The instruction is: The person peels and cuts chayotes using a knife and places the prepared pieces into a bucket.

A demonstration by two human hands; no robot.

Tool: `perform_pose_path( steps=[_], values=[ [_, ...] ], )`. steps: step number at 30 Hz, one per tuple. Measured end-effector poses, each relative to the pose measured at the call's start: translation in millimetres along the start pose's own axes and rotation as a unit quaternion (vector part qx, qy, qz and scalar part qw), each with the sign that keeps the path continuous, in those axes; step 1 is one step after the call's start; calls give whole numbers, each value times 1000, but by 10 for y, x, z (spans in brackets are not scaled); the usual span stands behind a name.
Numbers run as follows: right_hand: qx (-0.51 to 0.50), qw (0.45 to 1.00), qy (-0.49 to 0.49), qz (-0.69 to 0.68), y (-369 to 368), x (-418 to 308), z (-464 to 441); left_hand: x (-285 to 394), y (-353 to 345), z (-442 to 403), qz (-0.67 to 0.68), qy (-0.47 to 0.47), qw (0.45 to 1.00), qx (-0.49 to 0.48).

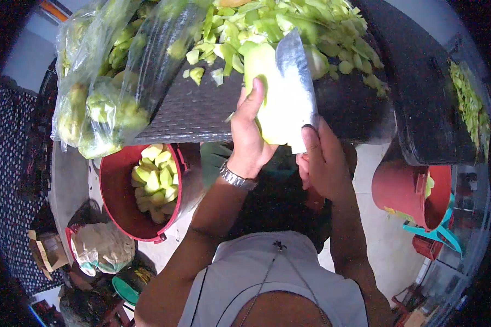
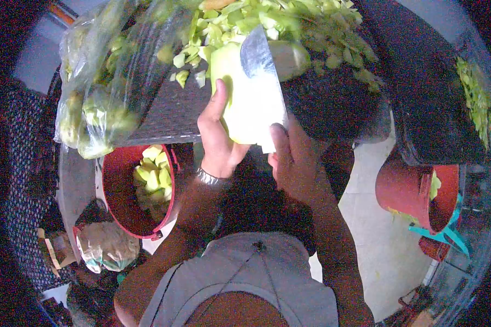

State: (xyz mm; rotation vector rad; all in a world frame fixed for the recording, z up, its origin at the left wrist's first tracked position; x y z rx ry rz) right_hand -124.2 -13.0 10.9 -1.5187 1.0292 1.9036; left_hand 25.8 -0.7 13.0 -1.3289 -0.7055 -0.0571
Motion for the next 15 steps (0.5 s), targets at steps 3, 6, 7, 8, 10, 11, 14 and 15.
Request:
perform_pose_path(
  steps=[3, 6, 7, 8, 10, 11, 14, 15],
  values=[
    [-7, 1000, -9, -29, -7, -46, -26, 27, -31, -4, 0, 5, 1000, -10],
    [-8, 997, -68, -39, 9, -118, 20, 32, 12, -58, -22, 26, 999, -16],
    [0, 997, -70, -34, 28, -63, 59, 23, 21, -66, -34, 26, 999, -22],
    [2, 997, -70, -25, 41, -42, 71, 9, 25, -69, -45, 27, 998, -29],
    [3, 998, -69, -1, 71, -28, 71, -23, 6, -22, -33, 26, 999, -13],
    [1, 998, -65, 15, 94, -45, 49, -36, -15, -10, -27, 23, 999, -8],
    [-24, 987, -109, -118, 6, -148, 26, -31, -47, 56, -9, -35, 999, -12],
    [-14, 987, -94, -132, -43, -160, 10, -34, -49, 72, -29, -48, 998, -3]
  ],
)
Point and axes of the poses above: each hand's wrist, its own z-axis away from the middle knuckle, its own y-axis out of the back of the hand, x = y × z, the point moved 2 cm from there along -z, towards the middle knuckle, and after that the axes turned 2 degrees about z, right-handed, at the moved point
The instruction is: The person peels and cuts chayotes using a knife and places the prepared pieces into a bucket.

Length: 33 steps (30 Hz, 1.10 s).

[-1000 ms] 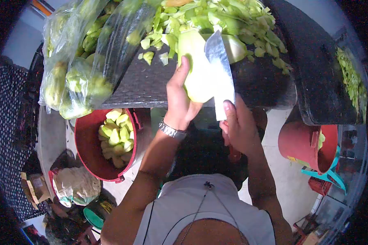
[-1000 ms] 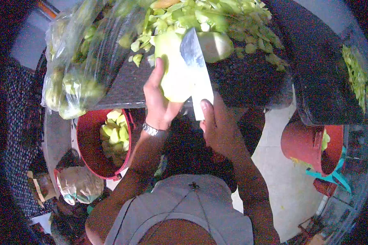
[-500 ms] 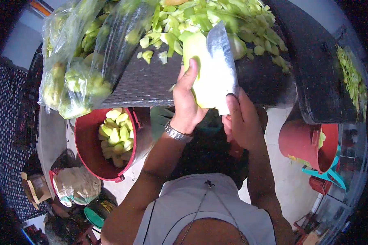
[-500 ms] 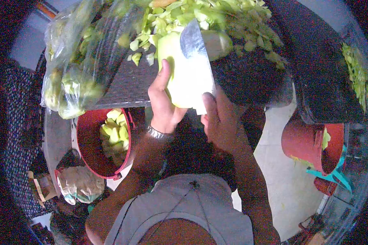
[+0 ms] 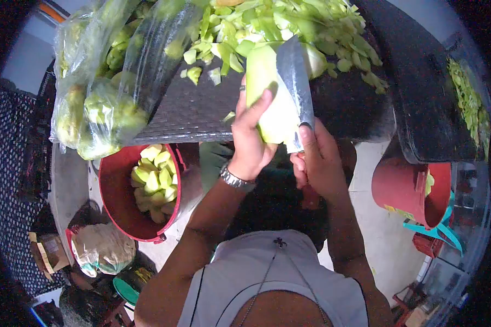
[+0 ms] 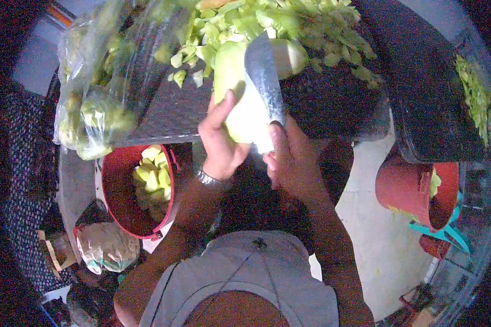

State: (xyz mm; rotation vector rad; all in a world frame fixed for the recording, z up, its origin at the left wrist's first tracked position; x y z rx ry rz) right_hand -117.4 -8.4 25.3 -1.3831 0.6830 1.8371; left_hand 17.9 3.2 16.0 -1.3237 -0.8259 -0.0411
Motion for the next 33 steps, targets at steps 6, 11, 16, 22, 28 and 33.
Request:
perform_pose_path(
  steps=[6, 11, 16, 22, 28, 33],
  values=[
    [1, 1000, 27, 12, -76, 54, -15, 42, 50, -34, 7, 8, 1000, 0],
    [22, 996, 44, 76, -40, 226, 128, 74, 120, -209, 45, 30, 998, -15],
    [-10, 989, 66, 133, 58, 122, 37, 76, 127, -174, 45, 36, 998, -27],
    [-9, 997, 21, 73, -31, 66, 31, 182, 83, -177, 34, 41, 998, -29],
    [-18, 978, 82, 189, 183, 299, 25, 229, 94, -314, -14, 65, 997, -51],
    [-84, 986, -44, 137, 248, 80, 85, 120, 60, -185, -37, 7, 998, -59]
  ],
)
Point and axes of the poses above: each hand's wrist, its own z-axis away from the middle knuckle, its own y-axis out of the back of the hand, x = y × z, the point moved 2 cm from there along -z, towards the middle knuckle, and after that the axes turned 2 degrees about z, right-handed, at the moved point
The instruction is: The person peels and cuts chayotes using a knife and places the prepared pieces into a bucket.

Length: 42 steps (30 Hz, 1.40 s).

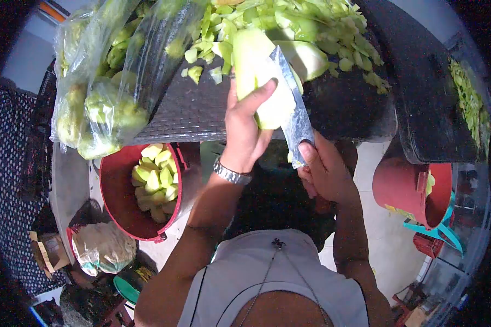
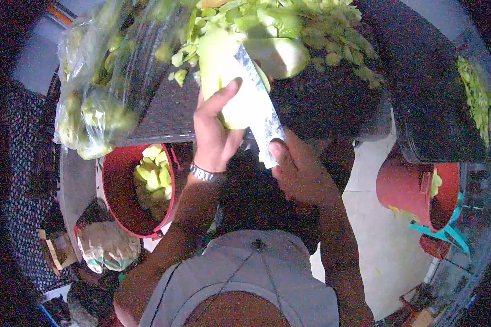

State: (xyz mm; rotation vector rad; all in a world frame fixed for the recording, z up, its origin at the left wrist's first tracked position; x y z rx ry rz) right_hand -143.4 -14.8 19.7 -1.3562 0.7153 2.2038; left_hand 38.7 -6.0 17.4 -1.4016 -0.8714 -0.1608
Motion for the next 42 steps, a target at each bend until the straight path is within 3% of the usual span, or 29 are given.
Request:
perform_pose_path(
  steps=[5, 7, 11, 19, 27, 30, 35, 38, 42],
  values=[
    [5, 997, 37, -61, -87, 81, -56, -16, 11, 63, 20, 2, 999, 34],
    [16, 988, 49, -146, -224, 37, -58, -81, -76, 135, 23, -11, 998, 60],
    [39, 991, 97, -78, -184, 126, -151, -176, -98, 208, 31, 4, 998, 51],
    [32, 989, 75, -126, -208, 13, -206, -245, -66, 249, -14, 3, 997, 76],
    [31, 998, 41, -23, -273, 187, -178, -90, 103, 8, 11, 14, 998, 62],
    [32, 996, 65, -57, -245, 135, -263, -204, 3, 154, 18, 32, 997, 74],
    [23, 986, -1, -166, -202, -52, -184, -257, 87, 79, 46, 56, 996, 57],
    [-22, 981, -36, -187, -118, -105, -86, -289, 87, 99, 44, 60, 994, 83],
    [-3, 978, -56, -202, -144, -83, -7, -258, 74, 150, 67, 77, 991, 81]
  ],
)
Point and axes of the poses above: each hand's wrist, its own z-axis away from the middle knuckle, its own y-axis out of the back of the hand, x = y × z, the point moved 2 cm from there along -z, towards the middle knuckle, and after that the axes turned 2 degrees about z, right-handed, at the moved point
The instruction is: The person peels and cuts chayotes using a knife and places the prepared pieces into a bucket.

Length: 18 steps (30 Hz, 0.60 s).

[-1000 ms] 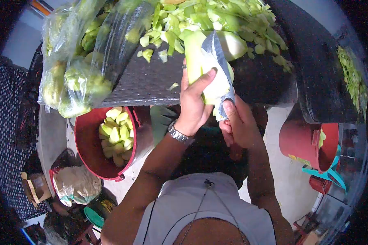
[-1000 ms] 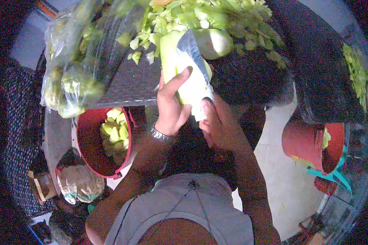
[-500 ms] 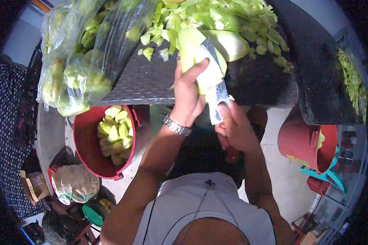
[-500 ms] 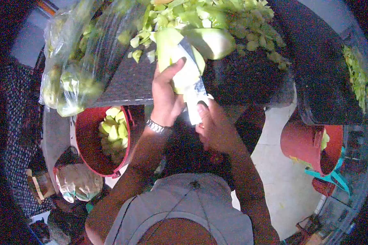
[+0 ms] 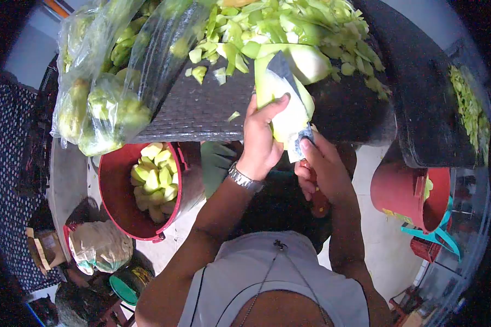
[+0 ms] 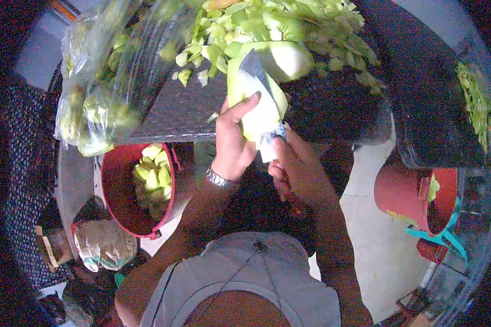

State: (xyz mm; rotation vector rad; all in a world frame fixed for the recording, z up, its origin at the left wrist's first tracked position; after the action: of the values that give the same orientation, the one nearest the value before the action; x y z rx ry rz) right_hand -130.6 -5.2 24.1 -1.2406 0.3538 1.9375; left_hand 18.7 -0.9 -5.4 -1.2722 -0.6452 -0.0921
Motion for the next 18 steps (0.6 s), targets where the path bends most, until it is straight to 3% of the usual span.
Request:
perform_pose_path(
  steps=[2, 6, 8, 9, 12, 16, 18],
  values=[
    [1, 1000, -14, -19, -9, 42, 36, -6, 29, 8, 9, -4, 1000, 0],
    [81, 991, 30, 103, 7, 71, 248, 339, 189, -212, -17, -112, 991, 72],
    [141, 966, 97, 192, 126, 227, 250, 540, 96, -136, 79, -123, 989, 7],
    [168, 946, 149, 234, 85, 156, 305, 605, 14, -80, 139, -89, 985, -49],
    [150, 929, 264, 210, -9, -91, 264, 571, 12, -100, 186, -32, 979, -84],
    [107, 936, 135, 308, -42, -54, 9, 421, -6, -181, 212, 27, 964, -161],
    [128, 882, 210, 403, -130, -39, -3, 378, -91, -181, 183, 16, 974, -132]
  ],
)
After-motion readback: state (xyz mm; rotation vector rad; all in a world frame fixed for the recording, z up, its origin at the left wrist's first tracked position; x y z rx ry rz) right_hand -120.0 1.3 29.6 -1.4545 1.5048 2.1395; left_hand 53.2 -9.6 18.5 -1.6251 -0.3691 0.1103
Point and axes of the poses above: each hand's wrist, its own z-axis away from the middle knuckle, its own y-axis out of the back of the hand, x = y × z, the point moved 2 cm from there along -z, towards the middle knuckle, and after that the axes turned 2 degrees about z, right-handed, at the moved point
